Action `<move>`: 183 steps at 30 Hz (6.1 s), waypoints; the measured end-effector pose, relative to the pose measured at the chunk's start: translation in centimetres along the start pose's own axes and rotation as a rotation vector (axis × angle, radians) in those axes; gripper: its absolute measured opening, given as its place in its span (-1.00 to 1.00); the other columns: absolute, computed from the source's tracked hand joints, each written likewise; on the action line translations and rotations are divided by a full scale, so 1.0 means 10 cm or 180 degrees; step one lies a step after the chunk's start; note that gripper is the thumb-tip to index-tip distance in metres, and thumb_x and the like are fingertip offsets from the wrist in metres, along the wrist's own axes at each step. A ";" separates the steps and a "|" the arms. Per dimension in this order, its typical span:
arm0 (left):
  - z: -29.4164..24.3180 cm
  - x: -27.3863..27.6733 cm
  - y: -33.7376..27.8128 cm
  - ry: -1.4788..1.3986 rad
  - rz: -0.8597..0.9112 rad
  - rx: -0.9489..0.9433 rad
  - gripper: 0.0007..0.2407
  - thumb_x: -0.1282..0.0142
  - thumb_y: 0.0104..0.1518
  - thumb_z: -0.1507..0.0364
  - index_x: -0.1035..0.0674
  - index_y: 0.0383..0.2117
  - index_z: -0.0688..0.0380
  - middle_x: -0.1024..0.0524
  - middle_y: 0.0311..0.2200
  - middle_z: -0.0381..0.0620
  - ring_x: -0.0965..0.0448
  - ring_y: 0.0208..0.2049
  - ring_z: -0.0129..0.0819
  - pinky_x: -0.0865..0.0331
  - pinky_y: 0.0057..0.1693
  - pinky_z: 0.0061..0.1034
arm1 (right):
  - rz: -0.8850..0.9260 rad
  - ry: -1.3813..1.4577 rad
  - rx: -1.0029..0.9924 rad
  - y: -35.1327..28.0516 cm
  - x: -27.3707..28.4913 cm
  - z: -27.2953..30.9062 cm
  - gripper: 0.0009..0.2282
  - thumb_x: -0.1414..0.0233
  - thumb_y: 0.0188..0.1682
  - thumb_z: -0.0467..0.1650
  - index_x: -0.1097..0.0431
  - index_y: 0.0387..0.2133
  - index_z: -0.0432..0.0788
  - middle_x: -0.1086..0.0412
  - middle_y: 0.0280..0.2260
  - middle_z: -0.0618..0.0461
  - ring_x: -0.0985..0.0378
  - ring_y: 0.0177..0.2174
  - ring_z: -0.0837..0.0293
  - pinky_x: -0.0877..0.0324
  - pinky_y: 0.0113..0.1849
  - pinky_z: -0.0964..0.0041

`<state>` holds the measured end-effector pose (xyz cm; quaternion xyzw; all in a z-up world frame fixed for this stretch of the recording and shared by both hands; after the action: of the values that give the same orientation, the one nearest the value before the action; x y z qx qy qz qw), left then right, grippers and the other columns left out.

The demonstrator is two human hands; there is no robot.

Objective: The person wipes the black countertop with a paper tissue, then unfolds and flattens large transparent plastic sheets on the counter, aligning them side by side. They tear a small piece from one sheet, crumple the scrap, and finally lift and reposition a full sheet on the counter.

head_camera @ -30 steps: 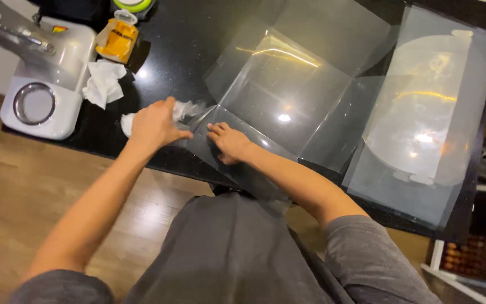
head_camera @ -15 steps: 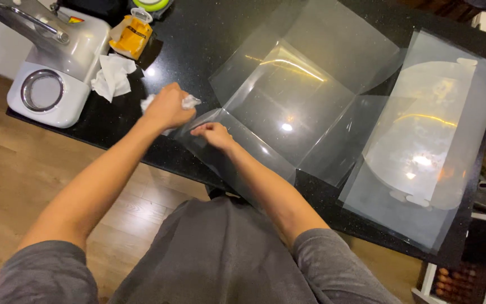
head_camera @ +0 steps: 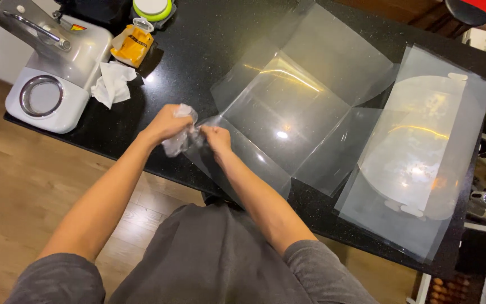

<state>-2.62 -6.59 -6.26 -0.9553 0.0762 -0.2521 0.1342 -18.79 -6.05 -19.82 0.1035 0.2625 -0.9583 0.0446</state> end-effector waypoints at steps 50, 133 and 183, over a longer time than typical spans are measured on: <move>0.83 -0.23 -0.77 -0.1952 -0.1487 -0.0297 -0.91 -0.07 0.10 0.54 -0.53 -0.30 0.23 -0.50 -0.38 -0.23 -0.47 -0.33 -0.54 -0.37 -0.15 -0.61 | 0.0602 0.1355 -0.0353 -0.38 -0.65 -0.12 -0.92 0.01 0.06 -0.43 -0.29 -0.42 -0.13 -0.51 -0.38 0.07 -0.44 -0.50 0.29 -0.34 -0.47 0.39; -0.05 0.70 -0.85 -0.0284 -0.0770 -0.0058 -0.55 -0.24 0.10 0.26 -0.50 0.11 0.16 -0.51 0.03 0.04 -0.50 0.07 -0.13 -0.36 0.16 -0.30 | -0.0147 -0.1470 0.2257 2.53 -0.66 5.23 -0.34 0.27 0.03 0.09 0.15 0.32 0.06 0.04 0.31 -0.21 -0.51 0.01 -0.30 -0.59 -0.27 -0.17; -0.54 -0.41 -0.51 -0.1840 0.0577 -0.0541 -0.84 -0.38 0.02 0.51 -0.68 -0.30 0.25 -0.65 -0.40 -0.16 -0.61 -0.38 -0.52 -0.50 -0.18 -0.59 | -0.0267 -0.2303 0.0871 -1.54 0.56 1.81 -0.45 0.00 0.07 -0.10 -0.53 -0.73 -0.32 -0.51 -0.68 -0.04 -0.60 -0.60 0.20 -0.49 -0.42 0.31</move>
<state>-8.41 -2.06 -2.15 -0.9845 0.1406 0.0502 0.0919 -29.58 -2.26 1.79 -0.2470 0.1036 -0.9601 0.0809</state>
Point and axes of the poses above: each hand's wrist, its own y-axis towards the middle knuckle, its own x-axis out of the back of the hand, z = x × y, the point moved 3 cm from there along y, towards the middle knuckle
